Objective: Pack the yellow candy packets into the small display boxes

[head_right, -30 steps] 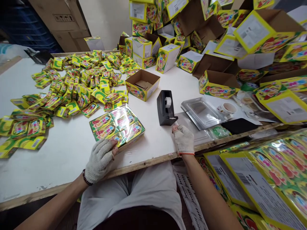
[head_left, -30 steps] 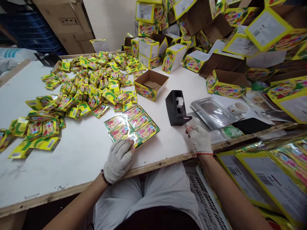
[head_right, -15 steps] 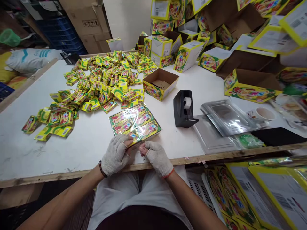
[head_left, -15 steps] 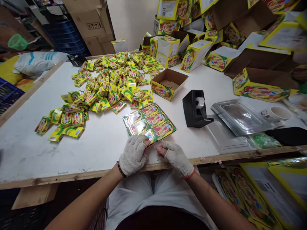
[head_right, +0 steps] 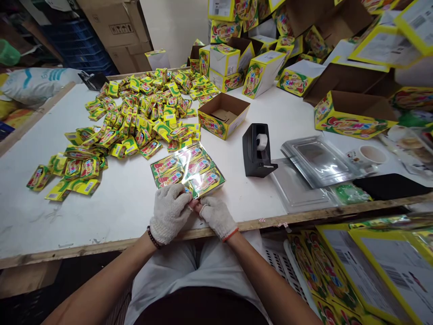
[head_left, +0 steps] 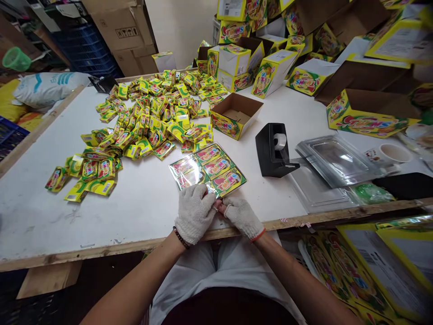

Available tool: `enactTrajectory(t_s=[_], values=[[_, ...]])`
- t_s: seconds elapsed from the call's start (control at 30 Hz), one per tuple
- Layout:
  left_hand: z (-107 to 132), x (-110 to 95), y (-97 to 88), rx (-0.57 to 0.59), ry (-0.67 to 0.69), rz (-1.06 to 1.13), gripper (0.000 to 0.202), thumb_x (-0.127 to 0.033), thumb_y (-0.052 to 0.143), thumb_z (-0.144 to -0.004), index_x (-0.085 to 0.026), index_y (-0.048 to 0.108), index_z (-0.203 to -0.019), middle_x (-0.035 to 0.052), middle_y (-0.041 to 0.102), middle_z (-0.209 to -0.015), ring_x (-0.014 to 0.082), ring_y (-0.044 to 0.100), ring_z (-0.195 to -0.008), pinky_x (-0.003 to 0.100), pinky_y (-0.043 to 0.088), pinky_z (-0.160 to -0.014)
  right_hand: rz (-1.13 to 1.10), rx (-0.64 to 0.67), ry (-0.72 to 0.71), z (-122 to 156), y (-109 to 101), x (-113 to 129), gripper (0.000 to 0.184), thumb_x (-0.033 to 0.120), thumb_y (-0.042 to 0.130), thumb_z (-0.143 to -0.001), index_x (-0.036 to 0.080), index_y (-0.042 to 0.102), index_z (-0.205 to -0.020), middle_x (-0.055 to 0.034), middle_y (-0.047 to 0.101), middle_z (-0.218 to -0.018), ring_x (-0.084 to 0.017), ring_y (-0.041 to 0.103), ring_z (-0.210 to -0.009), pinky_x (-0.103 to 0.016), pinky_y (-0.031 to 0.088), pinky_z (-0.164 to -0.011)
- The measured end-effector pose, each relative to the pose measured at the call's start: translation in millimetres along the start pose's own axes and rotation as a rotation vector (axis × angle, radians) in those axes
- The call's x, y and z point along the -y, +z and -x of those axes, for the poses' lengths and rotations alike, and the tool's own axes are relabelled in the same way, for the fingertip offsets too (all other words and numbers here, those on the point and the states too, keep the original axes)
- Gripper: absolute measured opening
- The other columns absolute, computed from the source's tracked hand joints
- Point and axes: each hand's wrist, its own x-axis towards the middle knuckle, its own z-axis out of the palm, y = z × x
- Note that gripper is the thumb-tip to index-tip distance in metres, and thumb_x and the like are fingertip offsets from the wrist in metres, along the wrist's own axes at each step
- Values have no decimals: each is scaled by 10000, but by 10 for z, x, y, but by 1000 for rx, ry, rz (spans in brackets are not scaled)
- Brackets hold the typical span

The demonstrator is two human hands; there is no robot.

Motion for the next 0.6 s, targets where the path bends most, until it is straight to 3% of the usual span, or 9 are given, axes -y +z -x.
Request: enactTrajectory(t_s=[0.1, 0.2, 0.3, 0.37, 0.43, 0.53, 0.6], values=[[-11, -24, 67, 8, -19, -55, 144, -323, 662, -887, -227, 646, -781, 60, 635, -914, 227, 535, -851, 355, 364, -715, -138, 24, 144, 64, -79, -13, 386, 579, 611, -768, 204, 581, -679, 6, 587, -580, -123, 483, -517, -249, 355, -485], [7, -80, 47, 48, -34, -77, 66, -266, 678, -858, -220, 649, -821, 72, 643, -941, 238, 549, -882, 360, 383, -726, -353, -77, 301, 100, -171, 8, 471, 662, 564, -819, 205, 542, -710, -7, 607, -557, -102, 472, -414, -228, 329, -398], [-53, -63, -49, 125, -40, -41, 50, -217, 691, -813, -215, 660, -853, 71, 659, -964, 247, 575, -899, 367, 415, -736, -488, -192, 299, 20, -227, 63, 472, 664, 626, -812, 210, 516, -747, -8, 619, -578, -115, 552, -426, -218, 375, -377], [-164, 86, -123, 191, -44, 49, 33, -241, 680, -811, -217, 659, -801, 53, 662, -912, 236, 593, -853, 368, 441, -742, -514, -197, 293, -111, -267, 94, 410, 597, 670, -817, 214, 526, -799, 5, 617, -586, -132, 597, -452, -217, 399, -371], [-294, 360, -174, 170, -120, 120, 77, -283, 652, -824, -215, 667, -792, 54, 661, -920, 237, 612, -862, 379, 474, -783, -468, -178, 297, -295, -347, 115, 356, 550, 657, -845, 218, 533, -812, 8, 615, -581, -140, 604, -453, -224, 411, -370], [-373, 809, -175, 22, -380, 185, 233, -283, 621, -818, -178, 685, -1016, 104, 650, -1078, 260, 625, -976, 407, 512, -863, -293, -167, 250, -627, -553, 169, 360, 543, 641, -857, 218, 524, -755, -20, 643, -611, -152, 625, -497, -241, 452, -420], [-280, 944, -141, 28, -478, 299, 303, -268, 583, -842, -159, 661, -1113, 98, 651, -1037, 237, 636, -941, 394, 541, -850, -134, -206, 223, -825, -700, 249, 339, 514, 686, -831, 207, 548, -784, -55, 684, -694, -182, 666, -588, -273, 510, -506]])
